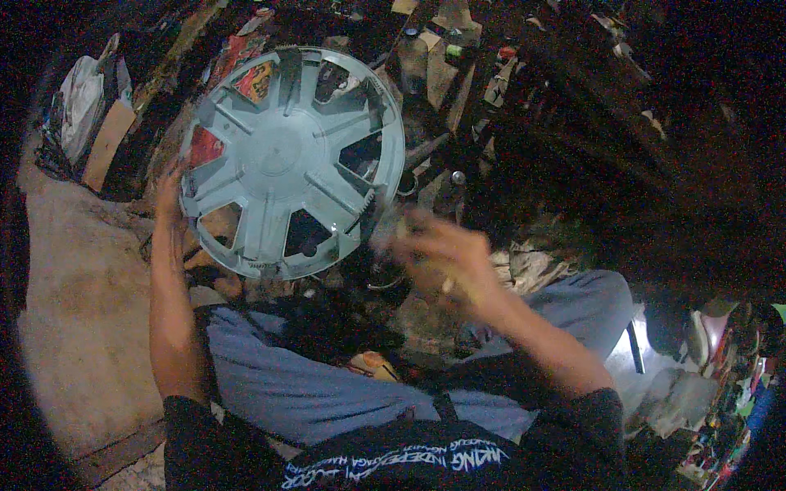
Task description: The person sits on the floor and paints a light green car wheel with a brush, applying a coat of paint to the spokes and rim. After painting, the person wipes the wheel with a cloth to remove excess paint or smooth the surface.
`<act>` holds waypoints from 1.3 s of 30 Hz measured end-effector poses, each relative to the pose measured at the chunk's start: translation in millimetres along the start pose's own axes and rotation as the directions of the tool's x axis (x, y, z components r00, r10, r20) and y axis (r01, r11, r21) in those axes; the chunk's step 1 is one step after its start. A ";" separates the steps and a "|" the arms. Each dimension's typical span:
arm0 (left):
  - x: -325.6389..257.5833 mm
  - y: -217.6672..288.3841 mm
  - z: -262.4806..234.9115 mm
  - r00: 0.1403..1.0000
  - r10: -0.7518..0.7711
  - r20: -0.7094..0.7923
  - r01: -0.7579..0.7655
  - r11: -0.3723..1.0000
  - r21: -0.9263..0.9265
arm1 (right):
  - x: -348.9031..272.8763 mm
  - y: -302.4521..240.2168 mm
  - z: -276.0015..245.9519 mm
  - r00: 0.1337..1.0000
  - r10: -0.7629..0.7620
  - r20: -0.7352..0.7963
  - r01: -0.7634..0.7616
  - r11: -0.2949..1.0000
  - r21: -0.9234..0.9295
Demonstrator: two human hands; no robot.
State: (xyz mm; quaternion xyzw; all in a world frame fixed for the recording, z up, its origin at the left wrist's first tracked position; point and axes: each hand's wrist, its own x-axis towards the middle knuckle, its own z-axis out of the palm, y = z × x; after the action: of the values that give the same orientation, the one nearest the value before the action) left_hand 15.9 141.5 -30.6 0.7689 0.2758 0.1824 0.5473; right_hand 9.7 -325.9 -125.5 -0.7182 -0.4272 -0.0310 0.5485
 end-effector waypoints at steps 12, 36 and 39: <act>9.3 -9.5 -9.1 0.997 -0.002 0.073 0.007 0.997 -0.073 | -7.2 -19.0 19.2 0.995 -0.095 -0.023 0.095 0.995 -0.009; -0.4 3.9 -2.3 0.998 -0.014 0.056 0.012 1.000 0.029 | 26.4 11.2 -22.7 0.847 0.129 -0.516 -0.206 0.974 -0.095; -0.3 3.8 -1.2 0.999 -0.033 0.036 0.033 0.999 0.012 | 21.2 -4.2 -23.4 0.964 0.164 -0.210 -0.177 0.983 -0.045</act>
State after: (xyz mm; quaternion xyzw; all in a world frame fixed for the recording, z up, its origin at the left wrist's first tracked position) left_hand 15.8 141.3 -26.6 0.7704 0.2796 0.1579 0.5507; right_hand 30.3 -332.5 -102.2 -0.7621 -0.3038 -0.0711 0.5673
